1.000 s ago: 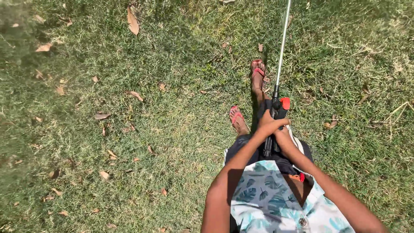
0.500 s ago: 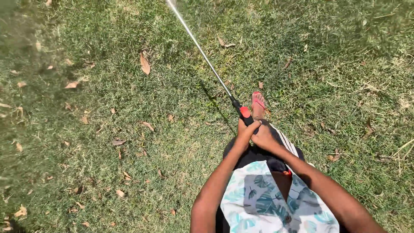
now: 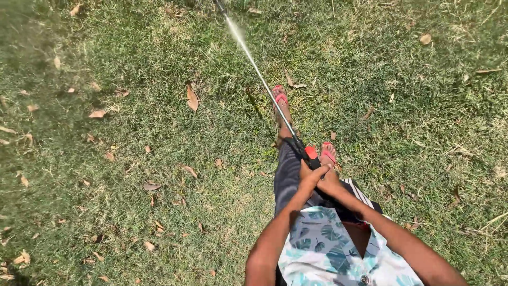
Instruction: The person is using a pressurized sprayer wand to spray liquid onto grass and around tree trunks.
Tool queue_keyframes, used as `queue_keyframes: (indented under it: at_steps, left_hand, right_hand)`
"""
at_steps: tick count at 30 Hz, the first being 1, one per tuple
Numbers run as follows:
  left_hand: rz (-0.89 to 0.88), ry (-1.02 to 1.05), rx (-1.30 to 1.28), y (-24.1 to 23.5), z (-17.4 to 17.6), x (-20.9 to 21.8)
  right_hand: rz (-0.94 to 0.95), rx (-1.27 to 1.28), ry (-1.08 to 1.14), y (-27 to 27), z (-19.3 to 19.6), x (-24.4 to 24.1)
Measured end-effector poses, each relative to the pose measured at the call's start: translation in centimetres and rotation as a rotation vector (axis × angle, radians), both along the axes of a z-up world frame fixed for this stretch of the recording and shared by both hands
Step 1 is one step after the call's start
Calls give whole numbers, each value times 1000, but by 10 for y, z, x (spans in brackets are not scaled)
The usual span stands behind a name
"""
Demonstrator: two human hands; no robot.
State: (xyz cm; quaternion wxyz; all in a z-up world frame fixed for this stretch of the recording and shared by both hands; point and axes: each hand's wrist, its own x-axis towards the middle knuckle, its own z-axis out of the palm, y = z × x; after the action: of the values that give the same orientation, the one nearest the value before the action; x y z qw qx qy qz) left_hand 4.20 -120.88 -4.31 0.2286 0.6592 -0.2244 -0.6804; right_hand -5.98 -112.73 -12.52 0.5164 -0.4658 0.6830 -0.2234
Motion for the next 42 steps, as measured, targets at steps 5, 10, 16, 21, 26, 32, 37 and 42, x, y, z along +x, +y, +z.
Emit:
queue_keyframes:
  at_steps: [5, 10, 16, 21, 26, 32, 37, 42]
  left_hand:
    - [-5, 37, -54, -94, -6, 1]
    - [32, 250, -18, -186, 0, 12]
    - [-271, -51, 87, -234, 29, 20]
    - [-458, -60, 38, -270, 49, 35]
    - [-219, -31, -35, -259, 44, 14]
    - [-126, 189, -56, -291, 30, -29]
    - [-82, 278, -72, -396, 8, -94]
    - [-4, 244, -88, -543, 16, -159]
  right_hand:
    - [-140, 357, -115, -111, 34, 0]
    - [-171, 283, -60, -195, 83, 10]
    - [-101, 409, 221, -217, 53, 2]
    - [65, 295, 267, -223, 30, -7]
    - [-61, 203, 84, -228, 39, -2]
    - [-244, 172, -92, -270, 50, -18]
    - [-143, -198, -1, -404, 52, -78]
    - [-128, 213, 18, -567, 53, -148]
